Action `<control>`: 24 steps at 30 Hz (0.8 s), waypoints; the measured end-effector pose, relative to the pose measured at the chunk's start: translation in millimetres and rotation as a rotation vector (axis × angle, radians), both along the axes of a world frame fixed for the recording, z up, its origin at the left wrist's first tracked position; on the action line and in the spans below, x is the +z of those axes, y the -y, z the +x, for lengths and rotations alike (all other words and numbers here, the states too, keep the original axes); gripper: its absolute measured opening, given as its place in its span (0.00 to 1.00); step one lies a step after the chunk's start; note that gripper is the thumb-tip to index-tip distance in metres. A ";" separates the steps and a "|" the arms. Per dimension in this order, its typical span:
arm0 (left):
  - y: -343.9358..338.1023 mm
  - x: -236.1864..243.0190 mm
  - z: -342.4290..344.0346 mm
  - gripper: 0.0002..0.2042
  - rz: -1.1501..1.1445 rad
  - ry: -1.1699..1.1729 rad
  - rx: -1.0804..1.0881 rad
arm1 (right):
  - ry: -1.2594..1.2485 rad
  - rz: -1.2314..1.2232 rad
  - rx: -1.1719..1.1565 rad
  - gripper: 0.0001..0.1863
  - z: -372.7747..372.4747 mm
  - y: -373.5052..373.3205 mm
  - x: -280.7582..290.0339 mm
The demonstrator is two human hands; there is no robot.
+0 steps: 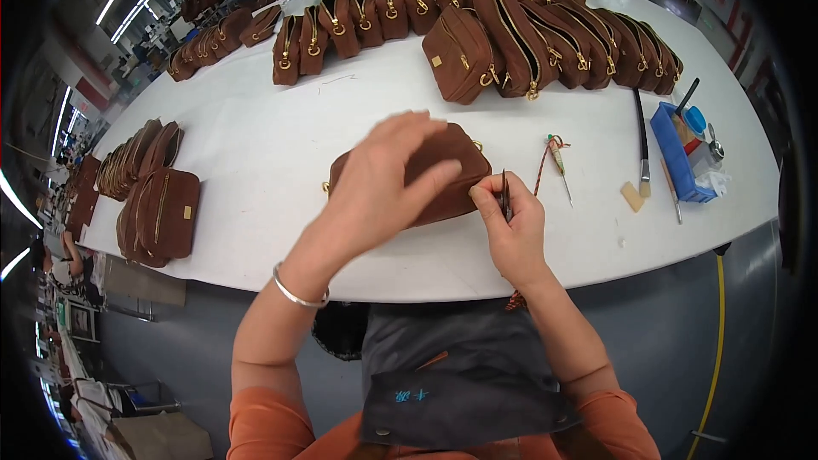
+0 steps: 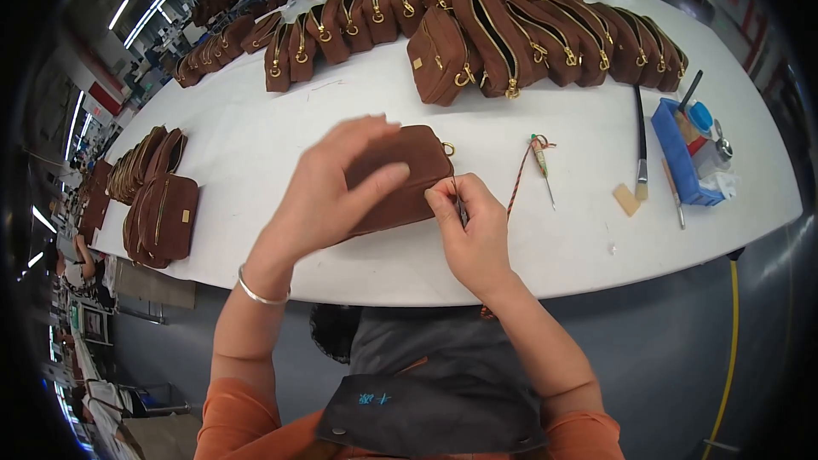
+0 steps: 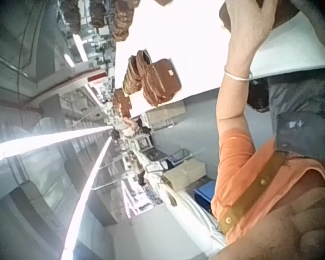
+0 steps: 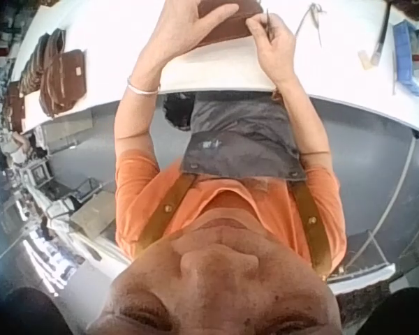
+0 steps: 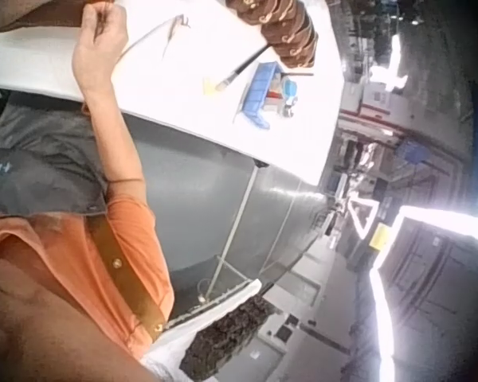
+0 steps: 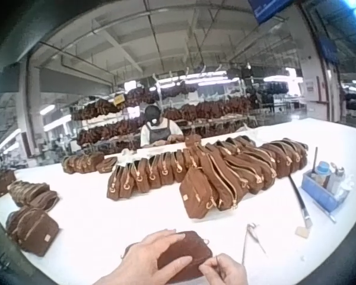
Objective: Inspecting and cleaning loose threads or artifacts from finished leather cosmetic bags using a small snip tool.
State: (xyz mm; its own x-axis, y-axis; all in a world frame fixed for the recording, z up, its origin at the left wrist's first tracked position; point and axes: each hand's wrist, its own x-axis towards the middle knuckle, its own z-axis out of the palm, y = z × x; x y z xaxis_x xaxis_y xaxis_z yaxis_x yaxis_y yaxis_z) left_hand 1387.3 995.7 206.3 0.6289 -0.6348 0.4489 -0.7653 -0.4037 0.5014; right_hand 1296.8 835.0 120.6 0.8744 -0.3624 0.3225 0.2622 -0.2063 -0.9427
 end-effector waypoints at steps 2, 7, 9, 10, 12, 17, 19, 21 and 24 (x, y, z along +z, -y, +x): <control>-2.9 -19.5 -19.0 0.24 0.096 -0.012 -0.026 | 0.017 -0.049 -0.015 0.07 -4.7 2.4 -1.2; -2.2 -43.1 -37.0 0.25 0.133 -0.041 0.030 | 0.021 -0.214 -0.050 0.05 -12.1 10.7 0.1; -0.5 -47.3 -39.1 0.25 0.125 -0.040 0.041 | 0.130 -0.320 -0.036 0.03 -11.0 12.4 -3.7; 0.6 -50.6 -39.4 0.24 0.118 -0.008 0.054 | 0.126 -0.319 -0.037 0.03 -11.2 12.2 -3.9; 2.2 -55.1 -41.7 0.23 0.111 0.020 0.068 | 0.118 -0.379 -0.031 0.05 -10.9 10.7 -3.8; 5.4 -64.5 -50.6 0.21 0.033 0.055 0.056 | 0.181 -0.354 -0.007 0.05 -12.9 5.0 -10.2; 9.5 -68.8 -53.9 0.19 -0.009 0.065 0.069 | 0.166 -0.319 0.018 0.04 -15.8 0.9 -9.6; 13.1 -76.7 -55.9 0.15 -0.116 0.105 0.087 | 0.054 -0.181 0.042 0.01 -18.5 -2.0 -8.7; 19.1 -87.1 -56.0 0.11 -0.188 0.180 0.109 | -0.027 0.005 0.067 0.04 -24.1 -4.4 -7.8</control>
State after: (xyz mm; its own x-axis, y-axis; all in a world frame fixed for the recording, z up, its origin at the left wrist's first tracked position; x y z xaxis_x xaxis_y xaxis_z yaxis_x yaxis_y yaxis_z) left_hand 1331.3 976.6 119.2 0.5888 -0.4623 0.6630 -0.8057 -0.4012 0.4358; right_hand 1272.7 839.4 112.8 0.9052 -0.3044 0.2965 0.2496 -0.1840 -0.9507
